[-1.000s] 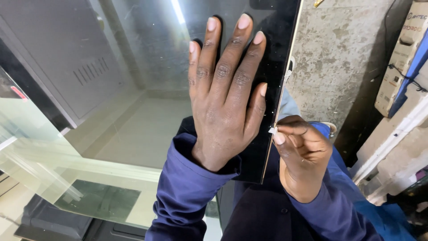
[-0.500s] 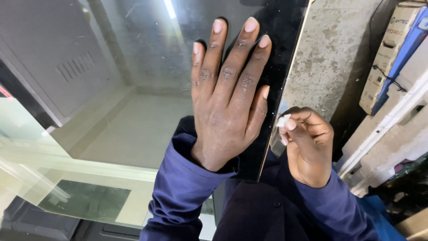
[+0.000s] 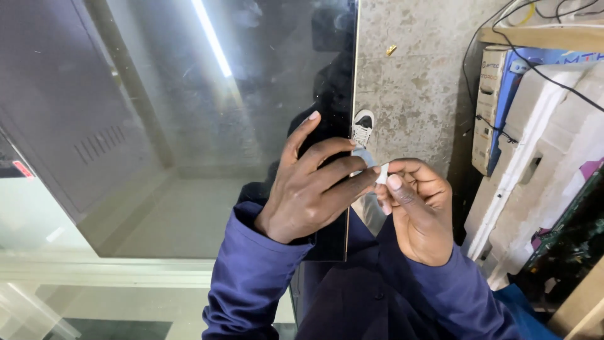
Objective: Cleaning the edges of a TV panel using a small cloth to remove residue or dust in a repair workshop.
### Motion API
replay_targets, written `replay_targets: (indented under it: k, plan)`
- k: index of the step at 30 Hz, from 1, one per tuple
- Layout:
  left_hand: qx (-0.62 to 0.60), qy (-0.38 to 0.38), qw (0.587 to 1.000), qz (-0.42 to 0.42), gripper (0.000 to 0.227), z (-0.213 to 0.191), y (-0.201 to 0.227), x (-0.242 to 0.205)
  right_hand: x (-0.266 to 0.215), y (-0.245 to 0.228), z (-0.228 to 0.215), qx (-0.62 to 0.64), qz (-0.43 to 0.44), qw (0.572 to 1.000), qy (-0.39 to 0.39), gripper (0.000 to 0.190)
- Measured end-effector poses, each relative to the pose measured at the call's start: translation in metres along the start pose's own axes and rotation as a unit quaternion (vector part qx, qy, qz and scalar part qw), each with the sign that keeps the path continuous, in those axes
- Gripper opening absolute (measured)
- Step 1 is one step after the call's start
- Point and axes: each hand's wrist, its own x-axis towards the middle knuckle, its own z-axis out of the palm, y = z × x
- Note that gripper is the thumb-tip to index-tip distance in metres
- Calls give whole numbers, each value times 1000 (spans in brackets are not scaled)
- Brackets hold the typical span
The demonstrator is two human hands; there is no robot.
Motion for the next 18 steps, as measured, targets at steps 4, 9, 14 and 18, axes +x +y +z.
replay_targets:
  k: [4,9,14,18]
  plan:
    - [-18,5,1000,-1,12,-4,0,1,-2,-6,7,1,4,1000,-15,16]
    - [-39,11,999,7,11,-3,-2,0,-1,-6,12,85,39,994,-54,15]
    - [-53,13,998,6,13,-5,0,1,-3,-3,14,72,40,996,-45,16]
    - [-52,28,998,-15,19,-4,2,1,-10,2,11,10,8,1000,-29,23]
